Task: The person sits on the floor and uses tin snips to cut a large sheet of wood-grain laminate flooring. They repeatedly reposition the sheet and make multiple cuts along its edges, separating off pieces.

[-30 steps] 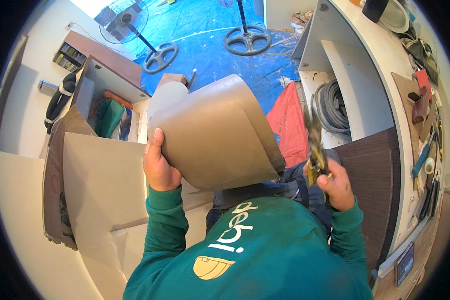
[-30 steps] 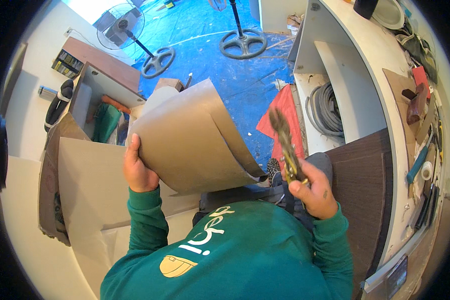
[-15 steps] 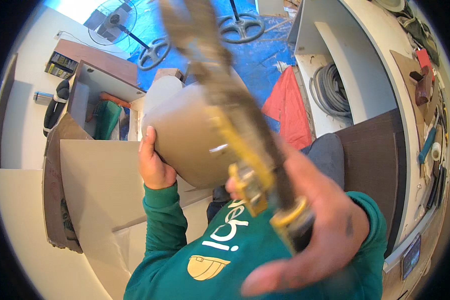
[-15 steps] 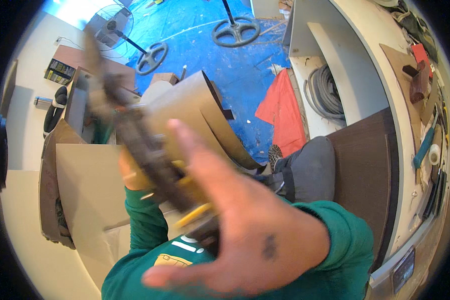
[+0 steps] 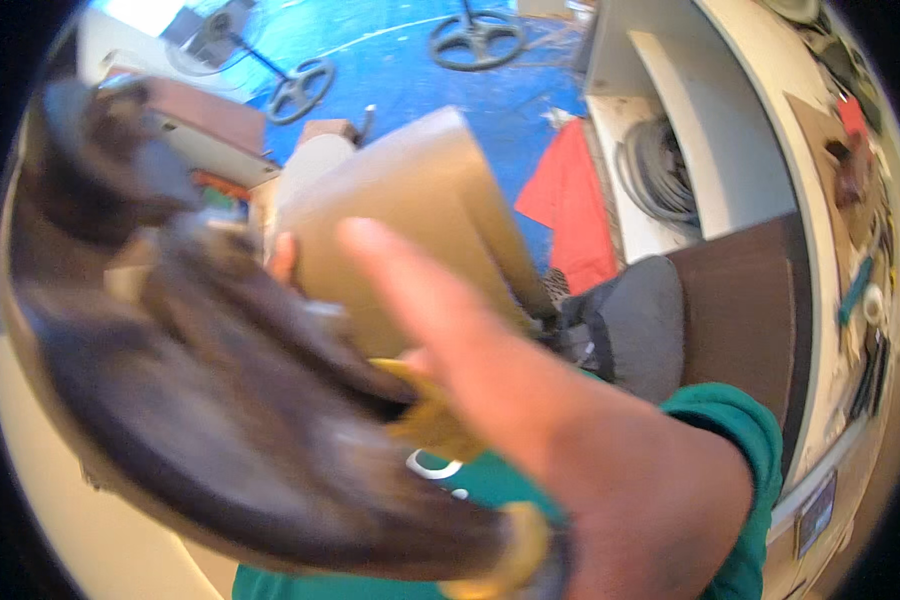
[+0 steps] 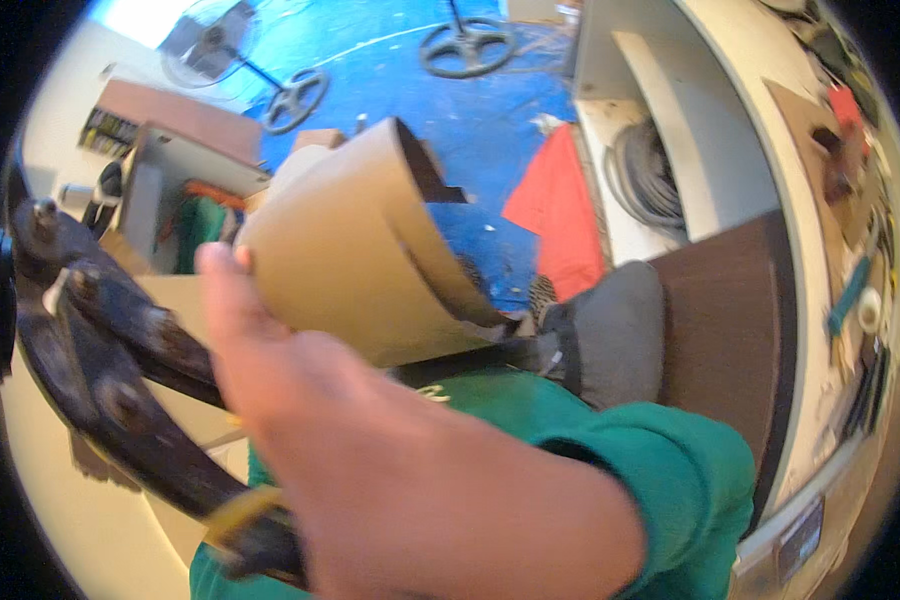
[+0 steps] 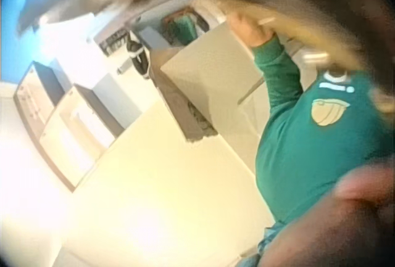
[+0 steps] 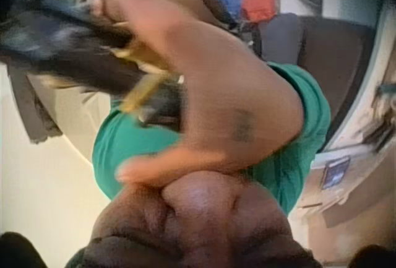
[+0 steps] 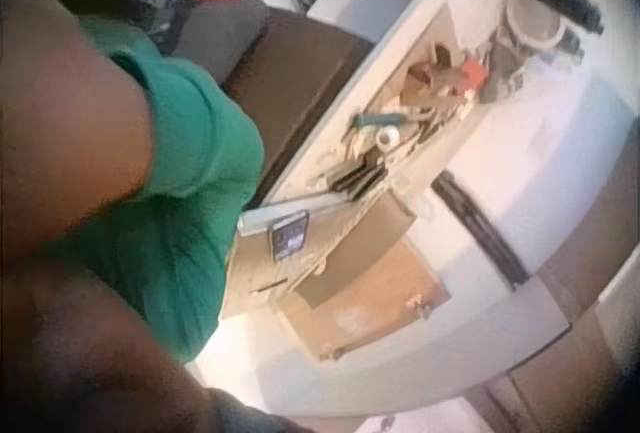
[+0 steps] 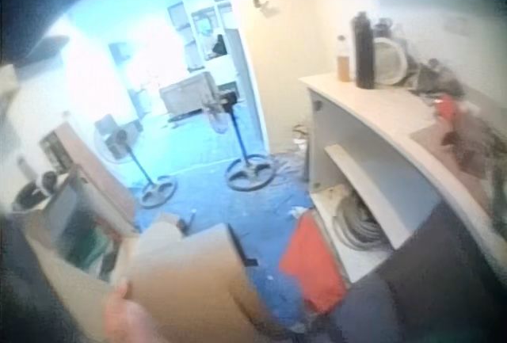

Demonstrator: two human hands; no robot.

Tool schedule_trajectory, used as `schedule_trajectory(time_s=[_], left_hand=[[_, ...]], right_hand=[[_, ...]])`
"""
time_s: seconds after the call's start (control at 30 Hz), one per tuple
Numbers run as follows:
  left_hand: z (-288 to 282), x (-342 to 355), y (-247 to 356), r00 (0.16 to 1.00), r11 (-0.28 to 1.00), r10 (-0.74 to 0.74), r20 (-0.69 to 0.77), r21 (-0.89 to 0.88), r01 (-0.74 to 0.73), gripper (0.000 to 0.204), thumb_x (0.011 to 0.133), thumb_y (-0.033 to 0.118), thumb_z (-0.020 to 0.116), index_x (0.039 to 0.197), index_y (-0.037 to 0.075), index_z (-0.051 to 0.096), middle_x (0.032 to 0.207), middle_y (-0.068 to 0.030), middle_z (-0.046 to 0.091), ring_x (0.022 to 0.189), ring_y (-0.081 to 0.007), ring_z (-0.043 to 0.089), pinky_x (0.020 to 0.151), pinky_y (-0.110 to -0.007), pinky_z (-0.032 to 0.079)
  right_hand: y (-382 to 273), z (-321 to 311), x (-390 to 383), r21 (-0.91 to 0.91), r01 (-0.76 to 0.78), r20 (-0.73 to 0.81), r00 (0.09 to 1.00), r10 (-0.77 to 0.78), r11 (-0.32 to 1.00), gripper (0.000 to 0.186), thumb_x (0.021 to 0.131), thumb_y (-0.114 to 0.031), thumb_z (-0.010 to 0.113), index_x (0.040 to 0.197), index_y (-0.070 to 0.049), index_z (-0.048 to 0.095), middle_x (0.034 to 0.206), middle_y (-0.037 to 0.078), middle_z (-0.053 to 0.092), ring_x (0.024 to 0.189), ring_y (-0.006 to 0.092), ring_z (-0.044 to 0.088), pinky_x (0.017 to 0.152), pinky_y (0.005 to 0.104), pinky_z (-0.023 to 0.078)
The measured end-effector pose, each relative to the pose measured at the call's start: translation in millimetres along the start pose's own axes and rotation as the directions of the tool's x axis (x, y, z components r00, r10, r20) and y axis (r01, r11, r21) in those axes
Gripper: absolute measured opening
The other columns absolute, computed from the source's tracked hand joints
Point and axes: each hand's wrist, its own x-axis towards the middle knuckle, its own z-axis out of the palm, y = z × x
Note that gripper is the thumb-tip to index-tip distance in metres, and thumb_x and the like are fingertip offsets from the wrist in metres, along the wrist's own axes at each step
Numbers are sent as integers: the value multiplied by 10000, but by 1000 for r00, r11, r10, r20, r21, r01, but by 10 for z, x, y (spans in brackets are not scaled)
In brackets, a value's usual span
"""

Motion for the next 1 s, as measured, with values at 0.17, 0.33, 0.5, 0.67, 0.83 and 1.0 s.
schedule_trajectory(time_s=[0.17, 0.33, 0.5, 0.67, 0.83, 1.0], left_hand=[[-447, 189, 247, 968, 974, 100, 232, -220, -48, 424, 1043, 231, 552, 1365, -45, 549, 1320, -158, 641, 1202, -259, 612, 1053, -391, 465], [-578, 268, 250, 962, 967, 77, 262, -256, -8, 438, 1063, 265, 516, 1392, -24, 529, 1357, -160, 628, 1240, -285, 603, 1085, -419, 458], [-524, 355, 296, 961, 963, 56, 270, -268, 19, 427, 1066, 261, 513, 1384, -24, 534, 1352, -161, 630, 1236, -287, 606, 1079, -420, 466], [-536, 453, 238, 963, 961, 40, 267, -273, 35, 422, 1065, 264, 520, 1373, -22, 542, 1343, -155, 636, 1221, -287, 614, 1073, -422, 472], [-587, 491, 195, 973, 965, 25, 230, -259, 36, 415, 1063, 275, 524, 1358, -15, 557, 1330, -144, 645, 1214, -287, 617, 1068, -426, 476], [-667, 597, 161, 971, 960, -25, 237, -266, 89, 433, 1061, 301, 528, 1358, -11, 563, 1349, -149, 640, 1229, -296, 612, 1078, -437, 467]], right_hand=[[-70, -145, -173, 45, 58, -186, 981, -48, 997, 1058, 705, -377, 893, 1517, 43, 361, 1235, 176, 624, 1140, 252, 628, 1021, 389, 484], [160, -713, -367, -113, 83, -536, 834, -132, 990, 1055, 706, -365, 884, 1523, 45, 356, 1220, 181, 633, 1128, 259, 638, 1015, 394, 489], [648, -1610, -618, -257, -102, -782, 606, -145, 961, 630, 901, -300, 678, 1409, 32, 507, 1063, 120, 687, 962, 199, 658, 888, 346, 515], [1340, -2307, -1006, -201, -203, -860, 505, -74, 958, 557, 898, -284, 695, 1352, 17, 577, 1039, 94, 675, 953, 176, 629, 885, 309, 491], [1636, -2384, -1155, -458, -309, -838, 463, -289, 834, 712, 855, -324, 777, 1420, 37, 539, 1197, 123, 629, 1127, 212, 580, 998, 319, 445], [1681, -2455, -1197, -449, -370, -852, 451, -266, 813, 840, 827, -385, 819, 1476, 34, 488, 1381, 181, 567, 1272, 269, 525, 1093, 371, 393]])
